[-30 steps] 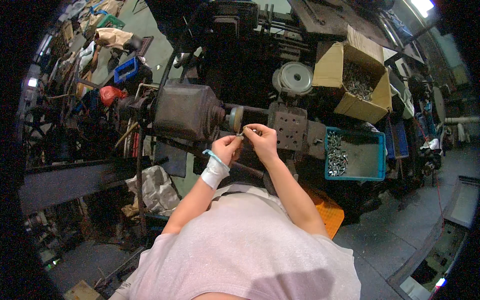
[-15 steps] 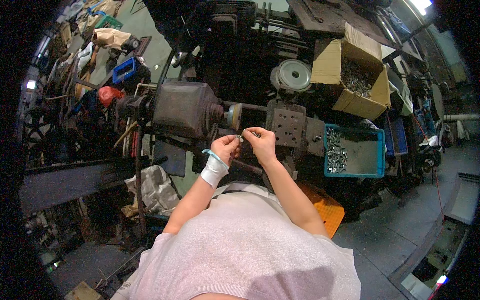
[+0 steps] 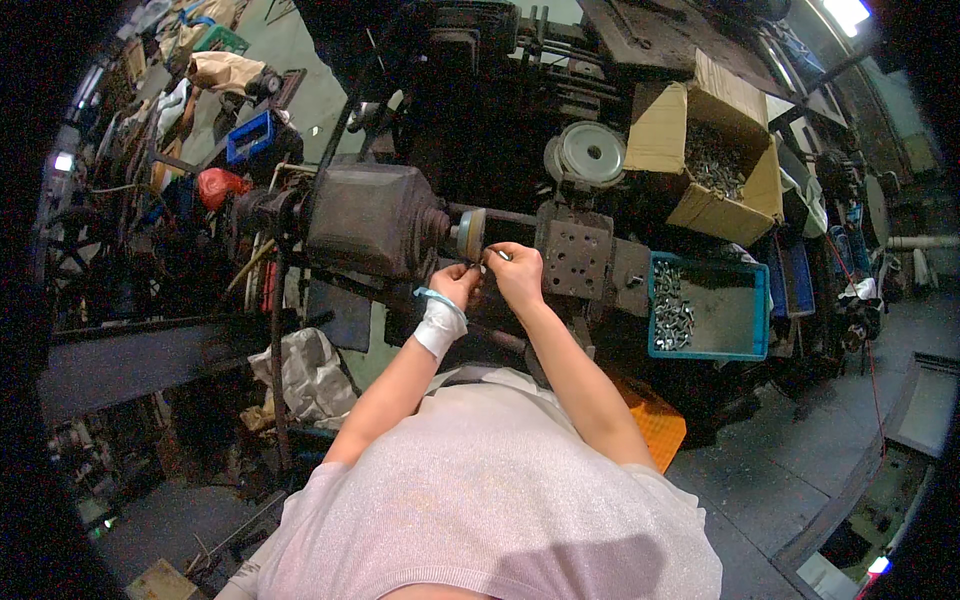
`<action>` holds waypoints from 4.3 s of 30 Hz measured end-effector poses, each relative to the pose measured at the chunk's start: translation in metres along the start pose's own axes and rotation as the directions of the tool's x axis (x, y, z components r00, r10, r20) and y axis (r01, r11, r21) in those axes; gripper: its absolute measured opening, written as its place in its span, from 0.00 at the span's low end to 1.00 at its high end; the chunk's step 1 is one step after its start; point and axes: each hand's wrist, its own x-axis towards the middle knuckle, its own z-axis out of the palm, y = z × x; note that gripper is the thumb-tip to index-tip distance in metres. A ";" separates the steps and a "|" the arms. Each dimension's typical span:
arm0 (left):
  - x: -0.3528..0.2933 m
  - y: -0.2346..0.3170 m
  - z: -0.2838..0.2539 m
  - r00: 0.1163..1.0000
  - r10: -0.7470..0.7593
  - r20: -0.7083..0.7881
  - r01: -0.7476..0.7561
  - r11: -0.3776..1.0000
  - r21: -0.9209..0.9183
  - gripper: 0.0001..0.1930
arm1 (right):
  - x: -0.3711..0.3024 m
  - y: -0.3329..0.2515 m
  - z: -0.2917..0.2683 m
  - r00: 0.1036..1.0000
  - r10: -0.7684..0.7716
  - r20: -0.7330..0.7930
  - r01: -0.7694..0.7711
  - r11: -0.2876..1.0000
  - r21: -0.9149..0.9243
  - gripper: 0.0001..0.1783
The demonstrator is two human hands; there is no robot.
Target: The person repeatedly picks up small metal parts from a blue tray and grinds them against a rotating grinding wheel. They hold each part with both hands, rotating it to grind different surfaces, and then place the finished part back into the tray. The process is repeated for multiple items in a continuous loop.
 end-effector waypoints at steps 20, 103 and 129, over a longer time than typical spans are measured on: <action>-0.027 0.011 -0.011 0.977 -0.021 0.211 0.081 0.957 -0.278 0.11 | -0.019 -0.020 -0.024 0.927 0.191 0.323 -0.362 0.682 0.635 0.08; -0.004 -0.007 -0.009 0.989 -0.038 0.140 0.052 0.993 -0.101 0.07 | -0.017 -0.009 -0.007 0.987 0.138 0.084 -0.151 0.973 0.175 0.11; -0.037 0.020 -0.003 0.976 0.216 0.030 -0.212 0.972 -0.098 0.07 | -0.036 -0.036 -0.014 0.991 0.106 0.080 -0.125 0.950 0.288 0.08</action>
